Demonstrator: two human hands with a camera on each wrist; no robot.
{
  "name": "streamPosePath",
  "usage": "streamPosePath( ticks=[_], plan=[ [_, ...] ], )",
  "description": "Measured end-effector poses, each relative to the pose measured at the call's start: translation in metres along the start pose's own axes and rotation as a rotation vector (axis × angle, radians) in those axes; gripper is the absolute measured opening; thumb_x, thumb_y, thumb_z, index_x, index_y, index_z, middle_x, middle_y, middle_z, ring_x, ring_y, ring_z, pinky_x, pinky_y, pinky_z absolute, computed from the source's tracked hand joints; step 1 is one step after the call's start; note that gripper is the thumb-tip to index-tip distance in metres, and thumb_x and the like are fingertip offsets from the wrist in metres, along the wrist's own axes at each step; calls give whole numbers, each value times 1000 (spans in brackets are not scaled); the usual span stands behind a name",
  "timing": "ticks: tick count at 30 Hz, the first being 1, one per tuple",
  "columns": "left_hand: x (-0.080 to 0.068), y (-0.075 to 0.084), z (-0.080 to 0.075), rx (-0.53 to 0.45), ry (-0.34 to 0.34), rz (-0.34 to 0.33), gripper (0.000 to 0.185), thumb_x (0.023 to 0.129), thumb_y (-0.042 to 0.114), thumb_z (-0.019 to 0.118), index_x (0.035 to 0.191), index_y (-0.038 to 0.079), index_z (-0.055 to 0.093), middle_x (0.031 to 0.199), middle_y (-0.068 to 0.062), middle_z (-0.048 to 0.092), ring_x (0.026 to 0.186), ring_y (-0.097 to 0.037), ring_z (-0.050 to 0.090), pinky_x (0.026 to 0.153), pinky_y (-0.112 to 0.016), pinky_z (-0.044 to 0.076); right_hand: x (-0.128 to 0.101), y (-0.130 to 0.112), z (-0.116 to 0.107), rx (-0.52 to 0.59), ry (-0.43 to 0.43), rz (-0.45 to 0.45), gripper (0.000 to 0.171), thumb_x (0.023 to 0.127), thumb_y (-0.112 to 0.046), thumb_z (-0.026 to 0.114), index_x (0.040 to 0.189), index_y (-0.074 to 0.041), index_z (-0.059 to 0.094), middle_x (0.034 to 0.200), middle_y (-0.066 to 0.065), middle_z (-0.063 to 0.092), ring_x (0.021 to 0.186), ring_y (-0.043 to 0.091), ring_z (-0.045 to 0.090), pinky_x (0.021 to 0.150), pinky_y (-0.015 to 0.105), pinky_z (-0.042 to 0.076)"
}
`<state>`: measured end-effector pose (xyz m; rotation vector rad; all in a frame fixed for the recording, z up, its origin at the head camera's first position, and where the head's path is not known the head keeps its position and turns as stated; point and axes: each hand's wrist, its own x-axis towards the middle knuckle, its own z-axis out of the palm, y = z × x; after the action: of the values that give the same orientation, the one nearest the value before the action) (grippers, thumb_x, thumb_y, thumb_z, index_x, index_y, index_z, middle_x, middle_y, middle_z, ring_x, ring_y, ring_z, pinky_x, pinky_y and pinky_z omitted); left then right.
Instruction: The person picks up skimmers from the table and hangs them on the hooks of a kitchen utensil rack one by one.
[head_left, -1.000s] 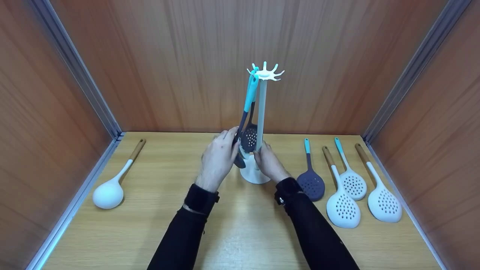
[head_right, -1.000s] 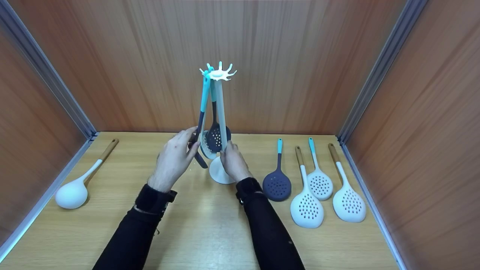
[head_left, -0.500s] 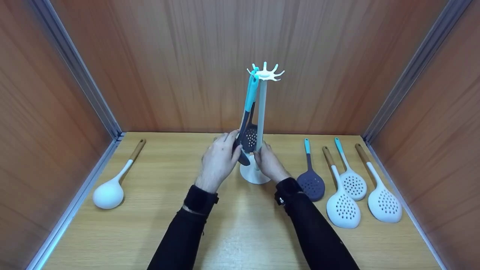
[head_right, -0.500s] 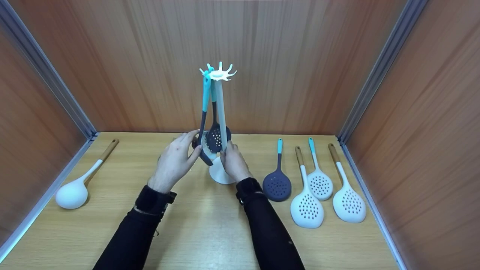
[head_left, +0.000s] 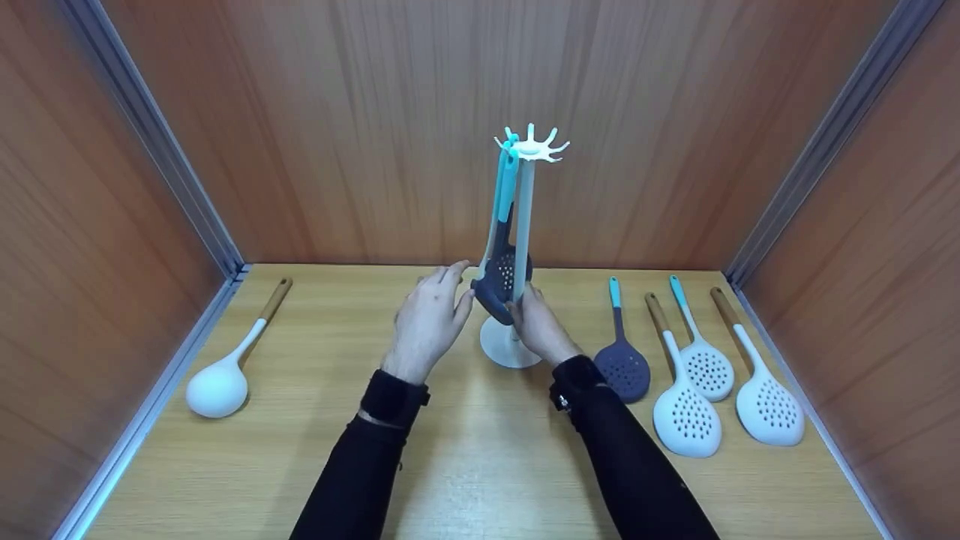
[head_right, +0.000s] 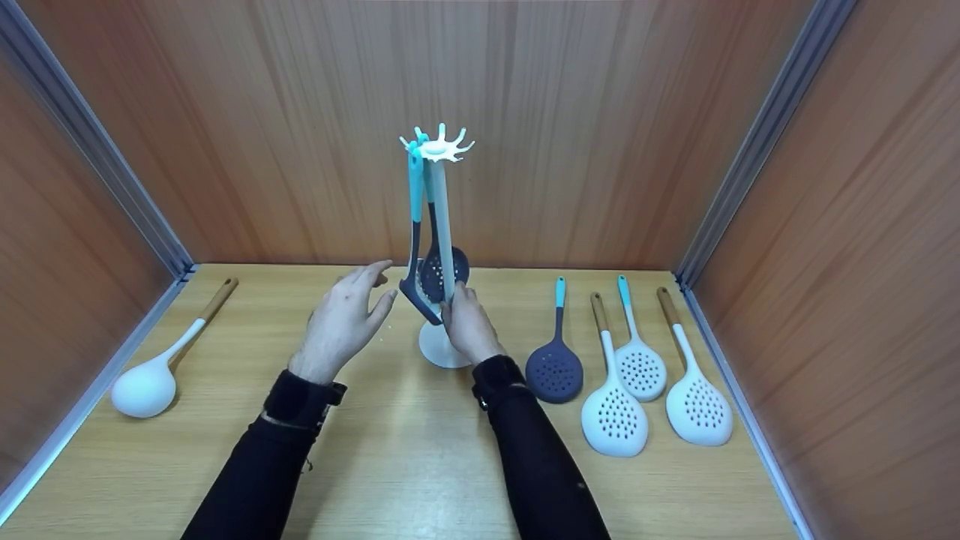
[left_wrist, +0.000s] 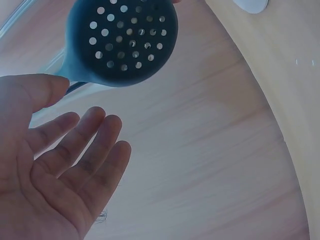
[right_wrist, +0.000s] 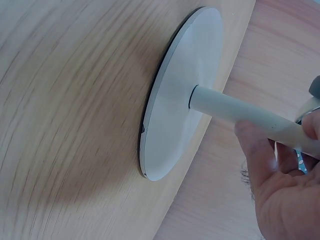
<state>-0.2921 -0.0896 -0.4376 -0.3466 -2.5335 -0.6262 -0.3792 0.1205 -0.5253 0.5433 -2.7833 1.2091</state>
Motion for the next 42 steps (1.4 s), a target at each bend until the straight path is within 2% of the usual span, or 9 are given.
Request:
streamPosePath(
  ticks=[4, 10, 14, 21, 28, 34, 42],
  plan=[
    [1, -6, -2, 4, -2, -25, 48, 114, 23, 77, 159, 7, 69, 141, -18, 83, 126, -41, 82, 98, -59, 72, 0, -1, -1, 9, -12, 22, 48, 122, -7, 57, 168, 3, 47, 157, 33, 65, 152, 48, 66, 128, 60, 59],
    [1, -20, -5, 16, -14, -60, 48, 115, 22, 76, 160, 6, 68, 136, -19, 83, 119, -42, 82, 94, -59, 72, -1, -1, -1, 17, -8, 8, 46, 122, -6, 56, 166, 4, 48, 157, 35, 64, 152, 50, 65, 127, 62, 59],
    [2, -29, -7, 27, -29, -103, 49, 115, 23, 75, 160, 7, 67, 137, -18, 82, 122, -42, 81, 96, -59, 71, -2, -1, -2, 12, -1, -5, 47, 122, -8, 57, 167, 3, 48, 159, 35, 64, 152, 50, 65, 126, 62, 60],
    [3, -43, -9, 35, -43, -114, 48, 115, 21, 74, 159, 4, 66, 136, -21, 81, 117, -43, 81, 95, -59, 71, -3, 0, -2, -11, 46, -87, 42, 119, -3, 58, 159, 9, 52, 148, 36, 70, 139, 52, 69, 120, 66, 61],
    [3, -57, -11, 39, -71, -171, 49, 116, 22, 73, 160, 3, 65, 143, -24, 79, 125, -47, 79, 101, -62, 70, -5, -2, -2, -1, 41, -68, 43, 120, -4, 58, 161, 7, 52, 149, 35, 70, 141, 51, 68, 121, 65, 60],
    [3, -70, -15, 41, -68, -191, 49, 116, 21, 72, 160, 2, 65, 145, -24, 79, 127, -47, 79, 101, -62, 70, -4, -3, -3, 6, 41, -72, 44, 120, -3, 58, 162, 6, 51, 152, 36, 69, 145, 51, 67, 124, 65, 59],
    [1, -90, -21, 48, -69, -238, 48, 115, 20, 74, 159, 1, 66, 149, -27, 77, 133, -51, 77, 106, -67, 68, -2, -1, -1, 7, 13, -31, 48, 121, -5, 57, 168, 3, 48, 161, 34, 66, 152, 49, 64, 128, 62, 57]
  ],
)
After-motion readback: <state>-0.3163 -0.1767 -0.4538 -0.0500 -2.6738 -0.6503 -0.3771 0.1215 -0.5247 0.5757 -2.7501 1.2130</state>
